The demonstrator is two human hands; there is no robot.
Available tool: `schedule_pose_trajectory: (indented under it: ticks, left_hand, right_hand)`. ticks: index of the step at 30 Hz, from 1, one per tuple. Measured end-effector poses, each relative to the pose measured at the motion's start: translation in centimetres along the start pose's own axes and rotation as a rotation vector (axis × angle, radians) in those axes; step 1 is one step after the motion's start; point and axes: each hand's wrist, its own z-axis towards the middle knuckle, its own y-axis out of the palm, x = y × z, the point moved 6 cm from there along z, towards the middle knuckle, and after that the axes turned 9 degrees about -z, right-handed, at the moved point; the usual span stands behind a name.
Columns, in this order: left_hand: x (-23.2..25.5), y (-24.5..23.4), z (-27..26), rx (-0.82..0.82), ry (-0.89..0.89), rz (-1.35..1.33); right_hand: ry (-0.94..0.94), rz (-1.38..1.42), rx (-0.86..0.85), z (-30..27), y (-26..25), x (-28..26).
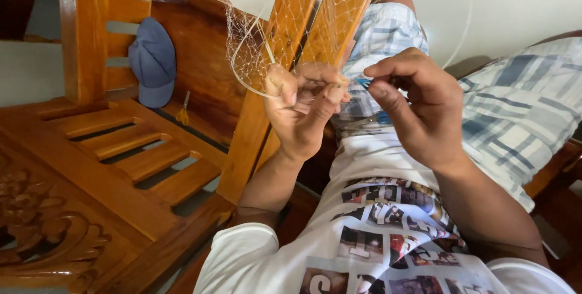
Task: The person uses a net needle to tie knots and repair or weave a fishing net.
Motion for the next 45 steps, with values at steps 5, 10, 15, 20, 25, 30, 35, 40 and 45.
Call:
schedule_pose_trajectory:
  ticks: [5, 10, 15, 20, 25, 30, 35, 40, 45]
  left_hand:
    - [-0.2, 0.1, -0.2, 0.002, -0.052, -0.01]
    - [-0.3, -0.1, -0.3, 0.015, -0.063, -0.009]
    - [0.0, 0.6, -0.5, 0.005, -0.031, 0.083]
    - [0.4, 0.5, -0.6, 0.036, 0.01, 0.132]
    - [0.3, 0.5, -0.5, 0.025, 0.0, 0.137]
    - [0.2, 0.4, -0.5, 0.023, 0.022, 0.131]
    - [0.2, 0.4, -0.6, 0.0, 0.101, 0.305]
    - [0.3, -0.4, -0.6, -0.005, 0.235, 0.455]
    - [0.3, -0.2, -0.6, 0.011, 0.2, 0.381]
  right_hand:
    - [-0.137, -0.083, 0.016, 0.2, 0.3, -0.4]
    - [-0.213, -0.075, 0.048, 0.1, 0.2, 0.0]
    - [-0.299, -0.067, 0.033, 0.5, 0.5, -0.2]
    - [-0.314, 0.01, 0.082, 0.2, 0.3, 0.4]
    - [-0.234, -0.011, 0.077, 0.2, 0.3, 0.9]
    - [-0.254, -0.026, 0.065, 0.5, 0.6, 0.6]
    - [-0.344, -0.006, 0.018, 1.2, 1.4, -0.8]
    - [-0.487, 0.03, 0.156, 1.9, 1.5, -2.3]
    - [-0.414, 0.288, 0.195, -0.9, -3.7, -3.8]
